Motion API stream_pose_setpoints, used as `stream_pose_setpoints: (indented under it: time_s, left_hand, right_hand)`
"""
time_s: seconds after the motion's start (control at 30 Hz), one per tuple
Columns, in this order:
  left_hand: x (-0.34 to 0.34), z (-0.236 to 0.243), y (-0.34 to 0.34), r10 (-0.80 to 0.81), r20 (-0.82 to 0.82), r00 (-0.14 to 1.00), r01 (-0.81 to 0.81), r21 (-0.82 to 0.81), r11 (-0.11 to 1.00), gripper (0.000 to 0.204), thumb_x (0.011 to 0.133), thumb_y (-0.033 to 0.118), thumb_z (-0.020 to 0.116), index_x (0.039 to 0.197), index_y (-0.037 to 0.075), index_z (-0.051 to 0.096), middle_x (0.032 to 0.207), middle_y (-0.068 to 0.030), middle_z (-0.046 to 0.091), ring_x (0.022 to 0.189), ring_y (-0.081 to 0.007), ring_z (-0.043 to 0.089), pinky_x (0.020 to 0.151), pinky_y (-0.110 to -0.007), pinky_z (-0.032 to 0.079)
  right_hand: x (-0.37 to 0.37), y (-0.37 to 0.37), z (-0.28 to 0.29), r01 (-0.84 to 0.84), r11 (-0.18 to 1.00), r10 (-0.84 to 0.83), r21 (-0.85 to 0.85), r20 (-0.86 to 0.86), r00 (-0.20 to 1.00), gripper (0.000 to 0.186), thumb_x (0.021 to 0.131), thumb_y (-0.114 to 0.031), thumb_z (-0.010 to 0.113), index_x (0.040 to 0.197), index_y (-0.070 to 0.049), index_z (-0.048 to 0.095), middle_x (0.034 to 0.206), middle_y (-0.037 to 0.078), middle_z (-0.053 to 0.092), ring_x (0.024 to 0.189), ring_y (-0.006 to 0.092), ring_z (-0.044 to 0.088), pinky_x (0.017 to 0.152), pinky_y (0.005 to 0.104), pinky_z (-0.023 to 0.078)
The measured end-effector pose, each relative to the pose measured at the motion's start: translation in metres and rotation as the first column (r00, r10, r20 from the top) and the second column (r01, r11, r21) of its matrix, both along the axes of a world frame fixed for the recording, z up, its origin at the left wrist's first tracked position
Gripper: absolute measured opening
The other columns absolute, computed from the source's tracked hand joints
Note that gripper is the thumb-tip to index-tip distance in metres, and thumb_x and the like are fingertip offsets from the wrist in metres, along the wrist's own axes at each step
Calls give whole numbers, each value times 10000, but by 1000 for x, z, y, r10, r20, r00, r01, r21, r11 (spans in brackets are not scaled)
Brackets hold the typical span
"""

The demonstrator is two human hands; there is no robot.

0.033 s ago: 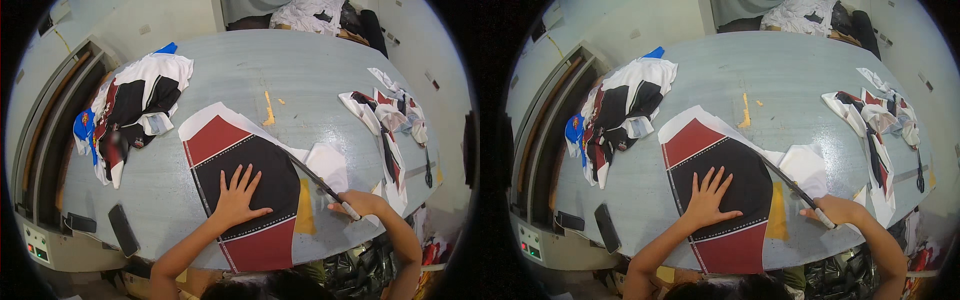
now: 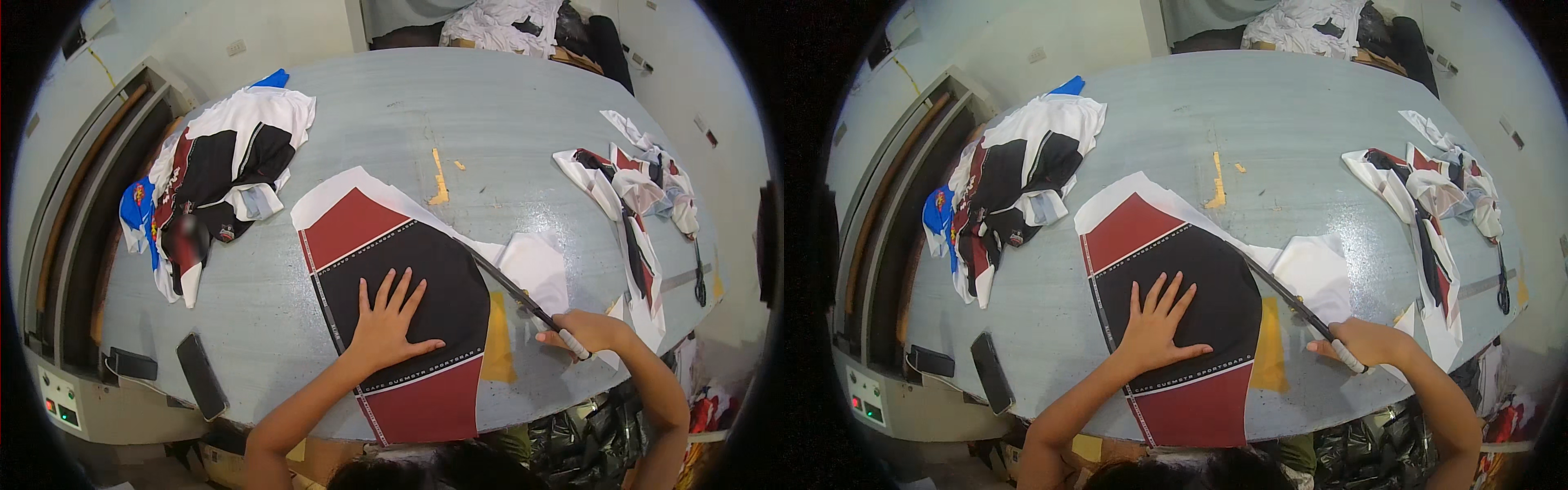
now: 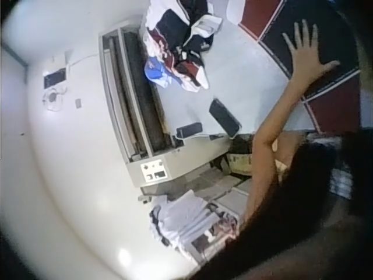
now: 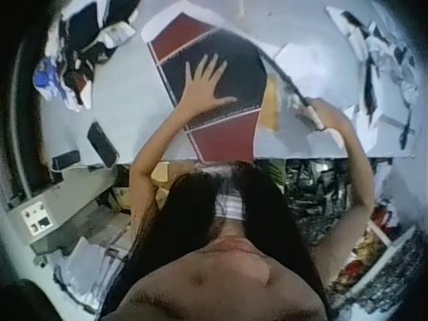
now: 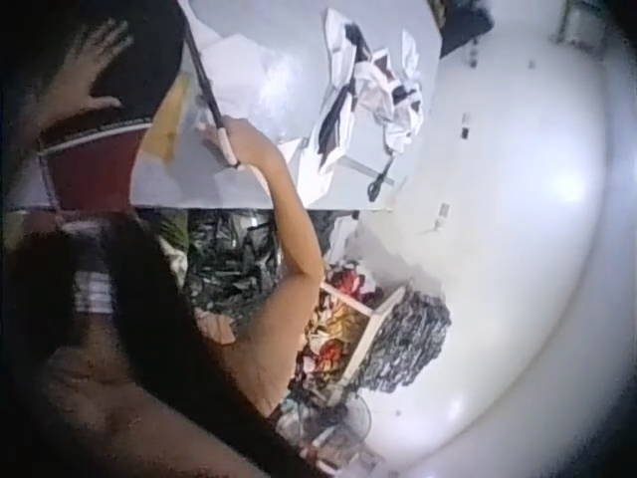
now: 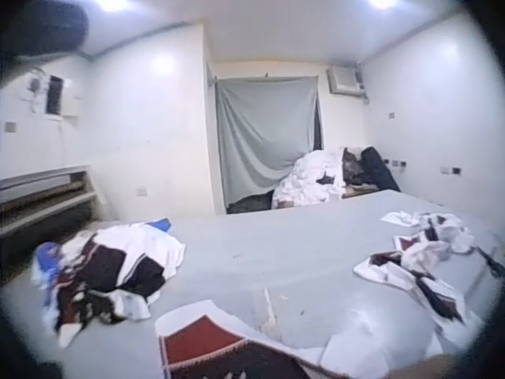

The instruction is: The recorder is using large scissors to cut out pattern pieces from a sheet of printed fabric on a large work table.

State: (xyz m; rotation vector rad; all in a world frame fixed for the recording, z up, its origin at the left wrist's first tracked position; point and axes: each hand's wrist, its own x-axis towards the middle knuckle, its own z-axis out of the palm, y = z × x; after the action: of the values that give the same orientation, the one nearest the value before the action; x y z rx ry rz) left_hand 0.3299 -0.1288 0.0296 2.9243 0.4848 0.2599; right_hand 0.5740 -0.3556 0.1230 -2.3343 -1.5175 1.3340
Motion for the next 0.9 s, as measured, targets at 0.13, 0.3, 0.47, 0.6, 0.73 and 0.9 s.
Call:
stream_pose_setpoints:
  time_s: [0.13, 0.3, 0.47, 0.6, 0.73, 0.9]
  left_hand:
    - [-2, -3, 0, -8, 21, 1000, 7, 4, 1000, 989, 690, 776, 511, 1402, 106, 362, 1475, -163, 259, 1374, -347, 191, 1043, -666, 48]
    - [-16, 0, 4, -48, 2, 999, 48, 5, 999, 1000, 684, 779, 515, 1410, 112, 346, 1476, -164, 258, 1374, -348, 193, 1047, -662, 51]
    - [-42, 18, 29, -252, -77, 965, 244, -100, 965, 855, 756, 690, 540, 1400, 154, 373, 1479, -143, 265, 1378, -339, 193, 1070, -626, 69]
    - [-28, 17, 24, -197, -27, 980, 186, -221, 957, 656, 833, 554, 552, 1351, 166, 444, 1465, -129, 302, 1367, -336, 225, 1085, -582, 118]
    - [9, 5, 8, -138, 120, 983, 148, -76, 986, 516, 855, 446, 573, 1277, 156, 508, 1410, -121, 381, 1328, -334, 299, 1089, -532, 180]
    - [32, -2, 5, -43, 202, 978, 62, -90, 994, 631, 818, 500, 598, 1323, 150, 455, 1412, -117, 376, 1329, -329, 297, 1092, -525, 181]
  right_hand:
    - [2, -1, 0, 24, 995, -21, -96, 38, 999, 694, 895, -620, 401, 844, 56, 552, 643, 174, 587, 626, 292, 616, 612, 379, 477]
    - [-10, -3, 10, 71, 986, -74, -148, -11, 997, 696, 896, -613, 408, 834, 62, 567, 704, 227, 594, 691, 359, 602, 654, 406, 462]
    - [-35, -41, 9, 124, 976, -126, -179, 2, 992, 683, 893, -611, 416, 846, 58, 543, 646, 211, 580, 673, 326, 627, 630, 398, 464]
    - [-60, -64, 10, 194, 953, -230, -231, -141, 963, 589, 913, -536, 449, 852, 44, 534, 614, 130, 616, 605, 258, 641, 564, 353, 477]
    - [-74, -49, 13, 211, 943, -238, -258, -78, 968, 682, 890, -591, 444, 887, 85, 537, 712, 264, 595, 738, 395, 618, 691, 438, 466]
    - [-80, -48, 12, 193, 963, -204, -187, -45, 978, 678, 882, -585, 462, 866, 88, 538, 712, 277, 589, 728, 408, 609, 683, 435, 463]
